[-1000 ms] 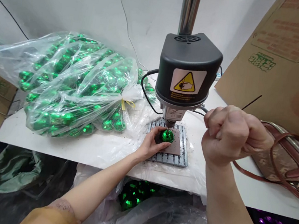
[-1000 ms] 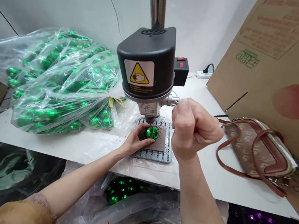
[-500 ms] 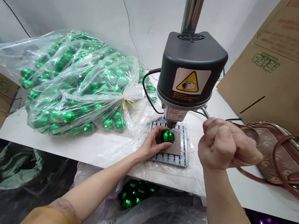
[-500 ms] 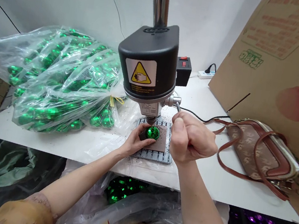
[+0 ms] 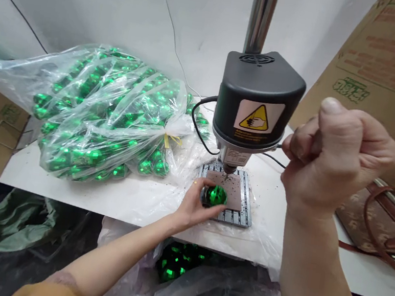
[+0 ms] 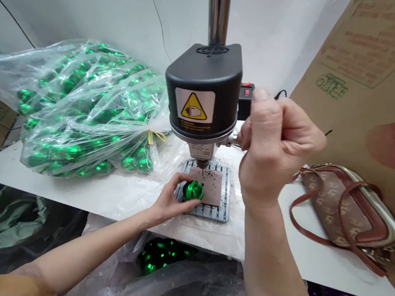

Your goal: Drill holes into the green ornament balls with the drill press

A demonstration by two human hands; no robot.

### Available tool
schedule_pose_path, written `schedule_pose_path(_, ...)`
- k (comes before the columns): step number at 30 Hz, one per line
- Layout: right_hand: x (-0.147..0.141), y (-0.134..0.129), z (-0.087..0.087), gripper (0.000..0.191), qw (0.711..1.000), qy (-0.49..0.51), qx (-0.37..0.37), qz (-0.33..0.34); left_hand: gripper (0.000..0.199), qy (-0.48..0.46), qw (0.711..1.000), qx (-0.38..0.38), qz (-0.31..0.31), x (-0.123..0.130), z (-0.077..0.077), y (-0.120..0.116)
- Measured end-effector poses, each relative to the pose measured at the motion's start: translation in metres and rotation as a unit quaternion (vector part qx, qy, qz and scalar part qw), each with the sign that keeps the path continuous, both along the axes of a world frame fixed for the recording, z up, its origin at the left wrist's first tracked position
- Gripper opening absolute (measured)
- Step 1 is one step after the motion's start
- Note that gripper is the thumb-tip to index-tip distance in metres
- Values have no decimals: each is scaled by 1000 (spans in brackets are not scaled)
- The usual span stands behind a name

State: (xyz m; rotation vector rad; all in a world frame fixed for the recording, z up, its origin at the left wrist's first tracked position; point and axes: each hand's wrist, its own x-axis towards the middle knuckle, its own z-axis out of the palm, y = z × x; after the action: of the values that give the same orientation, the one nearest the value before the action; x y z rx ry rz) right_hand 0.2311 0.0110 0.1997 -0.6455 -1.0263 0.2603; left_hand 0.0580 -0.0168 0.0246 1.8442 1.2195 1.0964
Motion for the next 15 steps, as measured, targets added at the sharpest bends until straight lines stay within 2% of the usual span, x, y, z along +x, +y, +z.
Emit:
schedule_pose_path(1, 0, -1, 0, 41, 1000, -4, -2, -2, 46, 49, 998, 3, -38, -10, 6, -13)
schedule_pose_path(2, 0, -1, -1, 41, 1000, -6, -4, -4, 48, 108, 989, 4, -106, -21, 12, -28)
schedule_pose_path(3, 0, -2, -2, 41, 1000, -6, -6, -7, 49, 176, 967, 6, -187, -32, 16, -43)
schedule_pose_path(5, -2, -4, -3, 41, 1000, -1, -5, -14, 49, 312, 894, 24, -320, -52, 20, -70)
schedule_pose_path(6, -3, -4, -3, 41, 1000, 4, -5, -16, 46, 362, 860, 39, -357, -61, 20, -80)
schedule_pose_path(7, -4, -4, -2, 41, 1000, 10, -5, -17, 40, 392, 840, 53, -371, -68, 18, -84)
schedule_pose_path(8, -5, -4, -2, 40, 1000, 19, -7, -16, 32, 399, 840, 61, -363, -74, 16, -84)
schedule_pose_path(10, -7, -3, -2, 38, 999, 41, -8, -12, 15, 360, 884, 61, -292, -81, 11, -63)
schedule_pose_path(12, -6, 0, -3, 39, 998, 55, -7, -10, 21, 289, 942, 52, -163, -82, 6, -19)
schedule_pose_path(15, -4, 2, -4, 39, 999, 49, 4, -11, 24, 202, 979, 41, 5, -72, 1, 71)
